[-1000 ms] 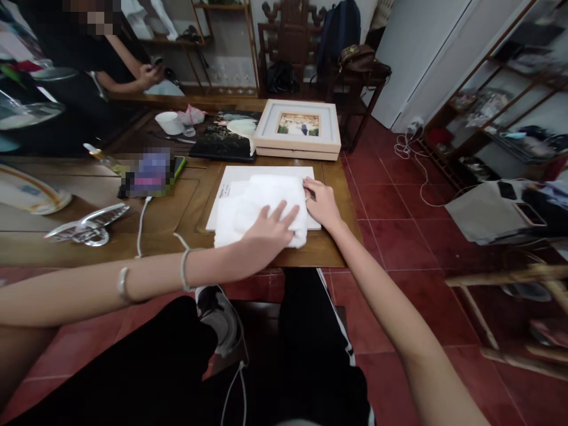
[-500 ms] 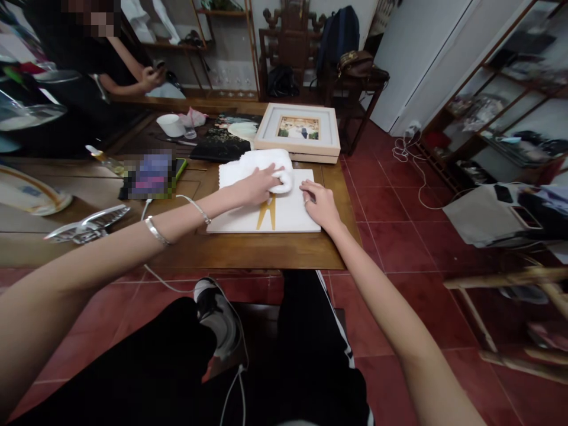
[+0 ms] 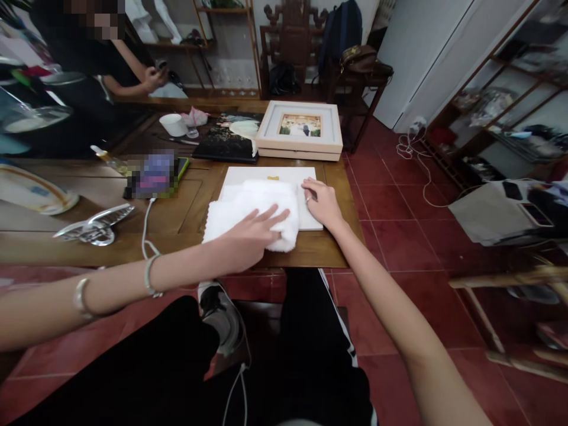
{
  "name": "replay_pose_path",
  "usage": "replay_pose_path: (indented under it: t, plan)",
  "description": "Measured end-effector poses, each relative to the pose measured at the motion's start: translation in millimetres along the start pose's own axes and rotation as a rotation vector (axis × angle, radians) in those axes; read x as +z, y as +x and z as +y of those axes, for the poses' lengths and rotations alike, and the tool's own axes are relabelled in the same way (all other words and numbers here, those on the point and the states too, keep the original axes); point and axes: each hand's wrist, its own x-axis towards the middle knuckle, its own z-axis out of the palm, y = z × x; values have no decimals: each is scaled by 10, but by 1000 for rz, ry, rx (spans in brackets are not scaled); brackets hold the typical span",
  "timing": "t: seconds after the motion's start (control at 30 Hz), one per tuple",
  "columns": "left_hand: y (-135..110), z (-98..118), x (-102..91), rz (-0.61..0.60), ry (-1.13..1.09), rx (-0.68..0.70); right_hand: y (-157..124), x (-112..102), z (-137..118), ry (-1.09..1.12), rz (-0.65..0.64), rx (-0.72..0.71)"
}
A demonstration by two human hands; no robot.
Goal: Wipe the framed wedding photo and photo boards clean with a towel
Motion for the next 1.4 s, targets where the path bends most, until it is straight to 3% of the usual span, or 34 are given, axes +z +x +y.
replay_pose_path:
  t: [0.2, 0.27, 0.37, 0.5, 0.73, 0.83, 0.93, 1.03, 1.13, 1.2, 1.3, 1.4]
  plan:
    - [618, -777, -167, -31, -108, -139, -7, -4, 28, 2, 8, -15]
    - [704, -1014, -181, -48, -105, -216, -10, -1, 43, 7, 8, -11]
    - [646, -1228, -117, -63, -73, -284, -13, 7, 52, 19, 8, -5]
    - [359, -1162, 23, -52, 14, -248, -13, 9, 34, 30, 8, 5]
    - [-304, -419, -2, -133, 27, -135, -12, -1, 3, 22, -4, 13]
    - [-438, -252, -77, -150, 6, -113, -14, -2, 0, 18, -2, 8]
    - [-366, -400, -102, -177, -35, -111, -13, 0, 4, 14, 2, 10]
    - [-165, -807, -40, -153, -58, -144, -12, 4, 14, 13, 10, 5]
    - [27, -1256, 82, -63, -55, -191, -11, 4, 23, 19, 14, 7]
    - [103, -1446, 151, 0, -51, -231, -13, 3, 25, 21, 13, 9]
    - [114, -1440, 173, 7, -31, -235, -15, 1, 25, 23, 14, 6]
    - [-9, -1105, 100, -60, -19, -223, -17, -2, 20, 24, 9, 3]
